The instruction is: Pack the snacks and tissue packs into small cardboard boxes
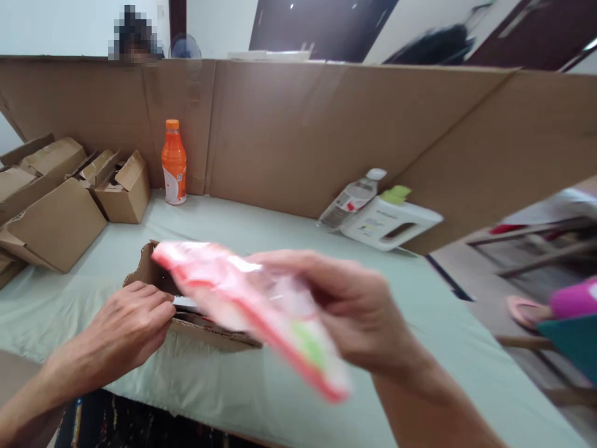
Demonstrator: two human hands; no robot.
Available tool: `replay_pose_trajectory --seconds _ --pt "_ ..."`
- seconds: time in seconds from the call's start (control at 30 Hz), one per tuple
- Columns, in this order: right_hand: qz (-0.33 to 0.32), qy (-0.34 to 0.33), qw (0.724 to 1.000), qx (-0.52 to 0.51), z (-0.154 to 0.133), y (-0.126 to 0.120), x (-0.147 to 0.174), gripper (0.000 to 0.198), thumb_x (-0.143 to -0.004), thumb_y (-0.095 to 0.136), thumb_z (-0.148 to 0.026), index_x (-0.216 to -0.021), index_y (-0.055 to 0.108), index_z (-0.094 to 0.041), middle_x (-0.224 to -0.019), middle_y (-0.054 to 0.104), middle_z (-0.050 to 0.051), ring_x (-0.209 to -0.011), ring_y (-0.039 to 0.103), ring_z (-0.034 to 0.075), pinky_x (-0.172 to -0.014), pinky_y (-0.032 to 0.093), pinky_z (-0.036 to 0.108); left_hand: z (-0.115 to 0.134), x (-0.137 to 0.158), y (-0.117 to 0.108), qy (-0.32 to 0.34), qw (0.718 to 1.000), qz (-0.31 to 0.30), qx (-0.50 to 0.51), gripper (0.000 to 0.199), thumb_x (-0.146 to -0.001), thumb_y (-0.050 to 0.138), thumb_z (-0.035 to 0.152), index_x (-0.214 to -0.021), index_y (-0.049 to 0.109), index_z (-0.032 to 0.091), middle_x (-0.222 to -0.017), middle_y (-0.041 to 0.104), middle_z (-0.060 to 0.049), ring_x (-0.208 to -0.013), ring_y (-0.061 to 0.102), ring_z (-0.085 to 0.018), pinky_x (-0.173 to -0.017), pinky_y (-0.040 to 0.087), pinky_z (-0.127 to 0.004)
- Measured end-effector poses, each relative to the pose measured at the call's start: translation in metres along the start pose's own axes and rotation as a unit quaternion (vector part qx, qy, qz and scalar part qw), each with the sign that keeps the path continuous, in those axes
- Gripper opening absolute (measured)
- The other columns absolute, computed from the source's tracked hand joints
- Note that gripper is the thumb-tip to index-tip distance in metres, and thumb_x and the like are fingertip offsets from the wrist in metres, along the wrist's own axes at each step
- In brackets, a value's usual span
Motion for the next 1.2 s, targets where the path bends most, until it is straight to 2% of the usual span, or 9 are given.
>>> replay_pose_trajectory --seconds 0.1,0.17,0.33,0.47,0.6,0.73,0.97,1.07,1.2 --pt "-0.049 -0.053 0.997 0.028 -0.045 0.029 -0.014 0.028 -0.100 0.050 -0.026 -0.119 0.071 -0.028 -0.114 0.079 0.003 -0.094 0.076 0.018 -0.079 0.061 0.029 0.000 0.003 0.003 0.004 1.000 0.008 0.019 0.014 -0.089 0.053 0.006 -0.090 0.062 0.017 -0.091 0.073 -0.006 -0.083 0.067 -0.023 -0.076 0.051 -0.038" --pt "-0.090 -0.047 0.993 0.055 -0.052 0.050 -0.024 0.031 -0.099 0.044 -0.019 -0.113 0.072 -0.023 -0.111 0.079 0.004 -0.091 0.075 0.016 -0.079 0.059 0.026 0.001 0.005 0.004 0.010 1.000 0.016 0.014 0.014 -0.090 0.053 0.007 -0.095 0.063 0.017 -0.096 0.075 -0.007 -0.085 0.067 -0.024 -0.076 0.051 -0.038" --pt "-0.155 0.055 0.978 0.130 -0.022 0.081 -0.038 0.034 -0.095 0.043 -0.017 -0.109 0.073 -0.021 -0.096 0.079 0.004 -0.079 0.071 0.017 -0.071 0.052 0.026 0.002 0.007 0.001 0.008 0.999 0.035 -0.030 0.014 -0.084 0.054 0.005 -0.081 0.061 0.017 -0.075 0.069 -0.006 -0.070 0.063 -0.024 -0.065 0.046 -0.037" --pt "-0.227 0.103 0.948 0.201 -0.002 0.104 -0.045 0.036 -0.092 0.044 -0.014 -0.115 0.072 -0.018 -0.102 0.079 0.008 -0.092 0.072 0.021 -0.080 0.050 0.029 0.004 0.008 -0.004 0.013 0.998 0.049 -0.028 0.018 -0.083 0.055 0.004 -0.074 0.058 0.018 -0.072 0.067 -0.005 -0.069 0.063 -0.023 -0.065 0.045 -0.036" --pt "-0.299 0.128 0.908 0.263 0.008 0.122 -0.047 0.037 -0.096 0.047 -0.017 -0.126 0.068 -0.015 -0.114 0.077 0.014 -0.106 0.072 0.027 -0.087 0.050 0.035 0.002 0.008 -0.003 0.008 0.999 0.038 -0.019 0.017 -0.084 0.055 0.004 -0.075 0.058 0.018 -0.074 0.068 -0.005 -0.069 0.063 -0.023 -0.066 0.046 -0.036" --pt "-0.351 0.135 0.873 0.311 0.015 0.128 -0.040 0.031 -0.096 0.048 -0.014 -0.114 0.073 -0.015 -0.115 0.077 0.014 -0.107 0.072 0.029 -0.083 0.050 0.034 0.001 0.009 -0.001 0.014 0.999 0.036 -0.016 0.018 -0.084 0.056 0.004 -0.076 0.056 0.019 -0.074 0.068 -0.004 -0.069 0.063 -0.023 -0.064 0.045 -0.035" --pt "-0.371 0.135 0.846 0.358 0.024 0.124 -0.026 0.032 -0.101 0.045 -0.018 -0.109 0.076 -0.018 -0.107 0.079 0.011 -0.098 0.074 0.028 -0.072 0.048 0.033 -0.001 0.008 0.000 0.011 0.999 0.044 -0.012 0.019 -0.082 0.055 0.002 -0.075 0.057 0.019 -0.073 0.068 -0.004 -0.068 0.062 -0.023 -0.064 0.043 -0.035" --pt "-0.355 0.113 0.844 0.387 0.021 0.121 -0.027 0.032 -0.101 0.045 -0.018 -0.107 0.077 -0.017 -0.102 0.079 0.012 -0.097 0.072 0.029 -0.074 0.048 0.035 -0.002 0.006 0.000 0.010 0.998 0.056 -0.016 0.020 -0.081 0.053 0.001 -0.074 0.056 0.020 -0.071 0.067 -0.004 -0.067 0.062 -0.023 -0.063 0.043 -0.035" --pt "-0.343 0.046 0.847 0.403 0.015 0.121 -0.029 0.024 -0.095 0.056 -0.018 -0.106 0.077 -0.015 -0.105 0.076 0.015 -0.104 0.066 0.029 -0.082 0.045 0.036 -0.002 0.004 -0.002 0.003 0.998 0.058 -0.026 0.019 -0.081 0.054 0.002 -0.075 0.055 0.020 -0.070 0.067 -0.004 -0.066 0.064 -0.022 -0.062 0.044 -0.034"
Point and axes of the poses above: each hand's wrist, its own x-axis away from the middle knuckle, its own y-axis out of the palm, z = x × y, the point moved 9 cm from there along -x, towards the middle knuckle
